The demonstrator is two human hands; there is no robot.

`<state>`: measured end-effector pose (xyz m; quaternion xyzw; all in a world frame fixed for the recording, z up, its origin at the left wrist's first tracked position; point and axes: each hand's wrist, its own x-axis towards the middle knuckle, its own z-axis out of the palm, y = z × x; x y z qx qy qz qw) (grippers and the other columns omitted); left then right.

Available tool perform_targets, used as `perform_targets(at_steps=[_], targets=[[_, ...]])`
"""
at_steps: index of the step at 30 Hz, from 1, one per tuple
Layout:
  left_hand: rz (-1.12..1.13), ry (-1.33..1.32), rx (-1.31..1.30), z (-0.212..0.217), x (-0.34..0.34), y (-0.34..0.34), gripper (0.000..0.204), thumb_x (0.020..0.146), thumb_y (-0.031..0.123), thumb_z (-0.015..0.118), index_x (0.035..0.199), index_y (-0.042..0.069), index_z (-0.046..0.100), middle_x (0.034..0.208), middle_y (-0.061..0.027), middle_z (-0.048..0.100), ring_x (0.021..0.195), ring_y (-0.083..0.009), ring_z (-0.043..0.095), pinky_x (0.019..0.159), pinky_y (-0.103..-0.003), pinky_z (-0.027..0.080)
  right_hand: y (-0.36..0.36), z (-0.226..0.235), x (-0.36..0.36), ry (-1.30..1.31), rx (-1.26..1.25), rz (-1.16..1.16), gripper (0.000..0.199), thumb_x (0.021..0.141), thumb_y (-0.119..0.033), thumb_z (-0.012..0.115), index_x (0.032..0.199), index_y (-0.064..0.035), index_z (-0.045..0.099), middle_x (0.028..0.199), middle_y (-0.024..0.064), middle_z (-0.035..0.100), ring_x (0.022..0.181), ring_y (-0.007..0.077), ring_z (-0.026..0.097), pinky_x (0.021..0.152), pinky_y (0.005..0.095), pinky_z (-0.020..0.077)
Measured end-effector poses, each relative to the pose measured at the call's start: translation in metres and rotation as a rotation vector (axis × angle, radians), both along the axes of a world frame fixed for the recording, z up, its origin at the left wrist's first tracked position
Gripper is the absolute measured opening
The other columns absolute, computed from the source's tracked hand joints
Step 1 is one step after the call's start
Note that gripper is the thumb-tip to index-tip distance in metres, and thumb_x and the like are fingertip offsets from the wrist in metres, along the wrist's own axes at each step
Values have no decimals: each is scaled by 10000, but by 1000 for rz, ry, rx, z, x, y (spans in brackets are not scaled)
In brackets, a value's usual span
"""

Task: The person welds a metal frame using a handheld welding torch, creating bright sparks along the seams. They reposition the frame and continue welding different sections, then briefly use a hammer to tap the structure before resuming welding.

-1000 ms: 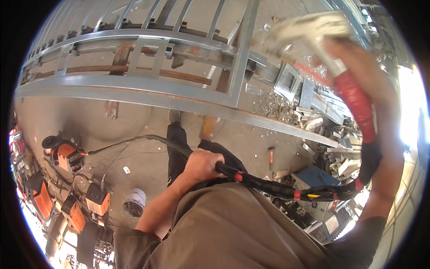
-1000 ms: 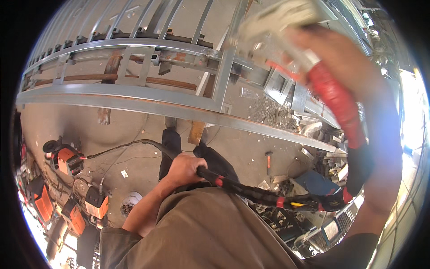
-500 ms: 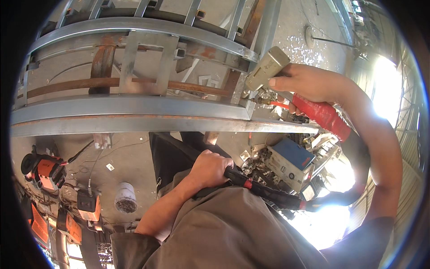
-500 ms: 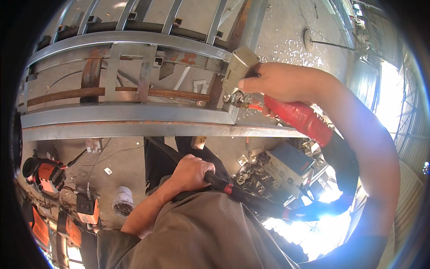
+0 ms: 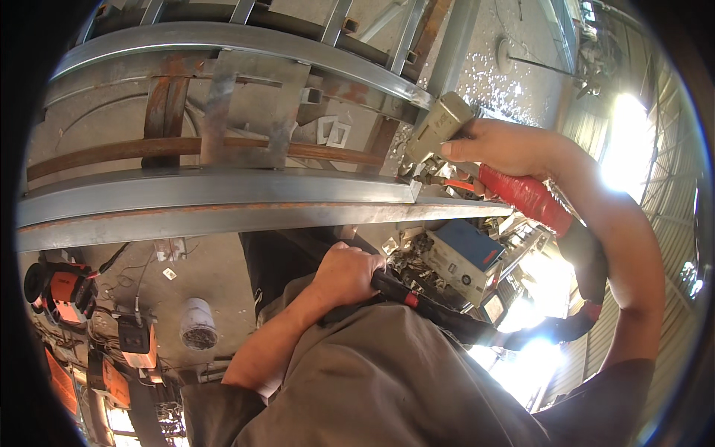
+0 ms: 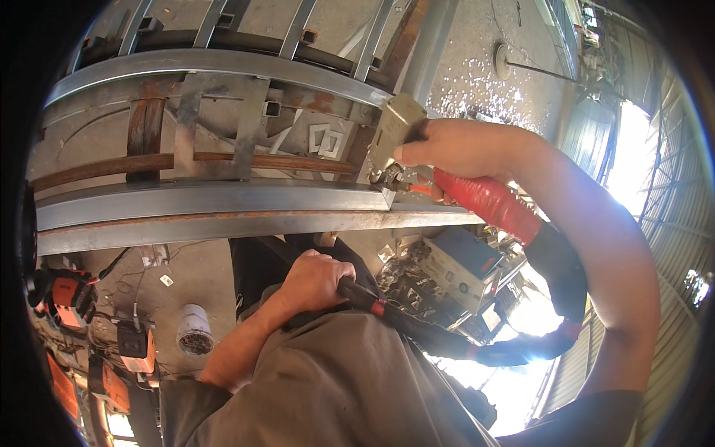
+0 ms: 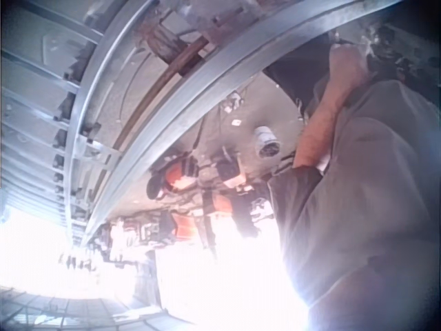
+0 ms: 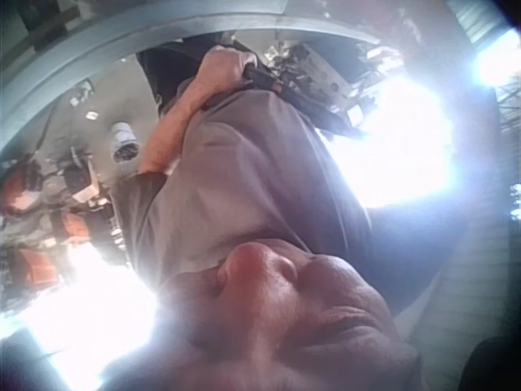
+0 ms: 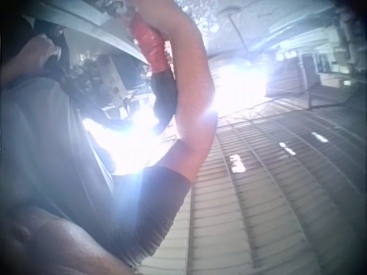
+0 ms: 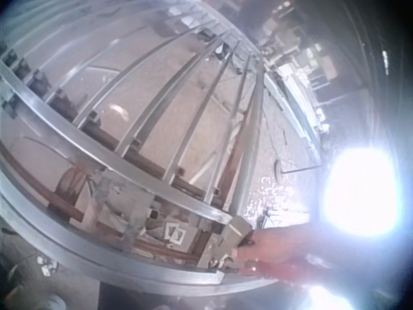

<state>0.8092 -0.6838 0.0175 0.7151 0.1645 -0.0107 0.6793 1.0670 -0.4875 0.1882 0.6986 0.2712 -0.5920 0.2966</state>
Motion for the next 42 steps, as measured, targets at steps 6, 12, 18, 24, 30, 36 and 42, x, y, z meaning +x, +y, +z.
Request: perform_targets(at_steps=[6, 12, 18, 24, 30, 36, 42], targets=[[2, -8, 7, -1, -2, 5, 193, 804, 363, 754, 878, 188, 719, 799, -33, 737, 854, -255, 712, 863, -423, 482, 8, 1, -11, -32, -81, -38, 528, 1071, -445, 577, 1331, 14, 567, 1040, 111, 641, 769, 194, 699, 647, 361, 604], [-8, -4, -25, -2, -6, 9, 201, 807, 365, 755, 890, 185, 721, 800, -29, 737, 875, -255, 713, 884, -418, 479, 10, 0, -21, -69, -105, -26, 529, 1074, -446, 570, 1343, 10, 570, 1013, 106, 647, 769, 197, 702, 667, 365, 603], [-10, 12, -26, -3, -10, 11, 209, 797, 355, 763, 910, 183, 726, 812, -31, 737, 879, -253, 716, 887, -420, 487, 11, -13, -18, -48, -126, 154, 717, 1046, -537, 601, 1491, 20, 521, 1362, 192, 641, 1226, 270, 617, 1082, 388, 465], [10, -21, -48, -3, -13, 15, 257, 812, 392, 744, 945, 173, 740, 830, -99, 733, 880, -296, 723, 869, -457, 494, 14, -16, -18, -38, -145, 187, 767, 1038, -554, 600, 1501, 50, 509, 1447, 206, 611, 1332, 273, 558, 1162, 378, 392], [2, -5, -56, -3, -13, 17, 275, 812, 394, 745, 973, 172, 749, 846, -107, 739, 894, -298, 724, 874, -458, 491, 16, -19, -18, -41, -148, 146, 691, 1039, -509, 601, 1447, 45, 535, 1297, 177, 638, 1110, 243, 620, 974, 379, 482], [77, -11, -23, -2, -13, 17, 219, 811, 375, 754, 931, 192, 743, 790, -55, 719, 864, -254, 721, 874, -425, 496, 16, -18, -19, -19, -116, 160, 577, 1046, -457, 588, 1325, 48, 608, 1126, 174, 693, 834, 251, 720, 756, 404, 588], [53, -10, -56, -3, -11, 17, 245, 820, 386, 746, 971, 193, 743, 831, -65, 740, 883, -265, 728, 875, -434, 500, 24, -16, -20, -59, -207, 180, 706, 1049, -507, 614, 1487, 39, 527, 1421, 170, 616, 1284, 235, 568, 1117, 368, 428]])
